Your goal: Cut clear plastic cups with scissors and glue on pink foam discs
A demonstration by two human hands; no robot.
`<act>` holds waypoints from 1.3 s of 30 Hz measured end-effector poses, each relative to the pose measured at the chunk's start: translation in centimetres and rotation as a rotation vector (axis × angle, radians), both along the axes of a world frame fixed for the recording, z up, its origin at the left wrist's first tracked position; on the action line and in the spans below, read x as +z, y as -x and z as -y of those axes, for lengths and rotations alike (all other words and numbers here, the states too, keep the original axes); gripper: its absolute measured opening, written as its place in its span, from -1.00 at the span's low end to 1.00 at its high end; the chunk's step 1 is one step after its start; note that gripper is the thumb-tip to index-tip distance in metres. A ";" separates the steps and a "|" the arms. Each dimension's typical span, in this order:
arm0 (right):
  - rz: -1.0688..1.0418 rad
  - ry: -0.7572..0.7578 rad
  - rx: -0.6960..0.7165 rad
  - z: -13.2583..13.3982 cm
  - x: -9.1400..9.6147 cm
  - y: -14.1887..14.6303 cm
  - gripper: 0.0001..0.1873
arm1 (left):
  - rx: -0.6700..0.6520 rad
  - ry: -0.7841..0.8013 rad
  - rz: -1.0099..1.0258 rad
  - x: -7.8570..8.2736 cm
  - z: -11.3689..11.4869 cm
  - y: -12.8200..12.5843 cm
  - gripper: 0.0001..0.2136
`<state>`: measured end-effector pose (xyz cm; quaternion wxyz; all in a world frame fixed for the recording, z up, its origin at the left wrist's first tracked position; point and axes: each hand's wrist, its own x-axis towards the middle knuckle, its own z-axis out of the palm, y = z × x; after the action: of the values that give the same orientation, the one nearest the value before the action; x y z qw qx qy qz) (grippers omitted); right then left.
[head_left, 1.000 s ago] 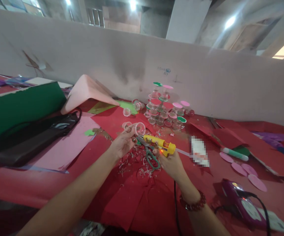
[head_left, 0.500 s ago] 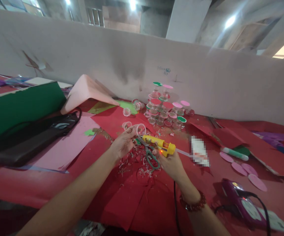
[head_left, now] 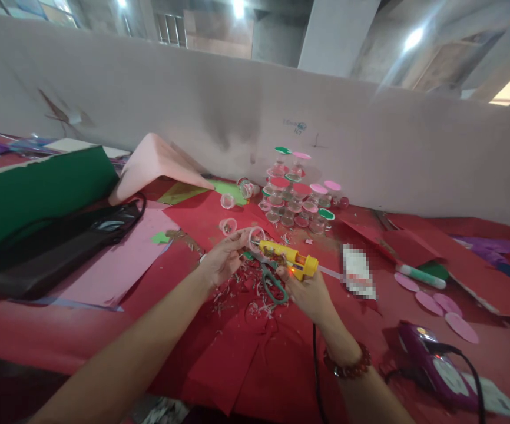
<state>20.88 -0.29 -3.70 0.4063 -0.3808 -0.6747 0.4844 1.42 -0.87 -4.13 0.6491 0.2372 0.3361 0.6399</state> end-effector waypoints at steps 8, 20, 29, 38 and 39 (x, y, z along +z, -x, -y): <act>-0.019 0.074 -0.003 -0.3 -0.4 -0.2 -0.62 | -0.042 0.000 -0.015 0.3 0.2 -0.2 -0.83; -0.005 0.035 0.016 -0.1 0.1 -0.3 -0.57 | -0.028 0.050 -0.037 0.5 0.1 -0.5 -0.83; 0.028 -0.031 -0.013 -0.2 0.3 -0.3 -0.61 | -0.010 0.118 -0.048 1.0 0.4 -0.8 -0.85; 0.027 -0.004 -0.036 -0.3 0.2 -0.4 -0.61 | -0.039 0.120 -0.092 1.1 0.4 -0.8 -0.83; 0.028 0.001 -0.033 -0.3 0.1 -0.4 -0.60 | -0.042 0.117 -0.092 1.1 0.5 -0.8 -0.84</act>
<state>21.26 0.05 -3.56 0.4046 -0.3986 -0.6738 0.4727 2.19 -1.32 -3.01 0.6590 0.2349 0.3973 0.5939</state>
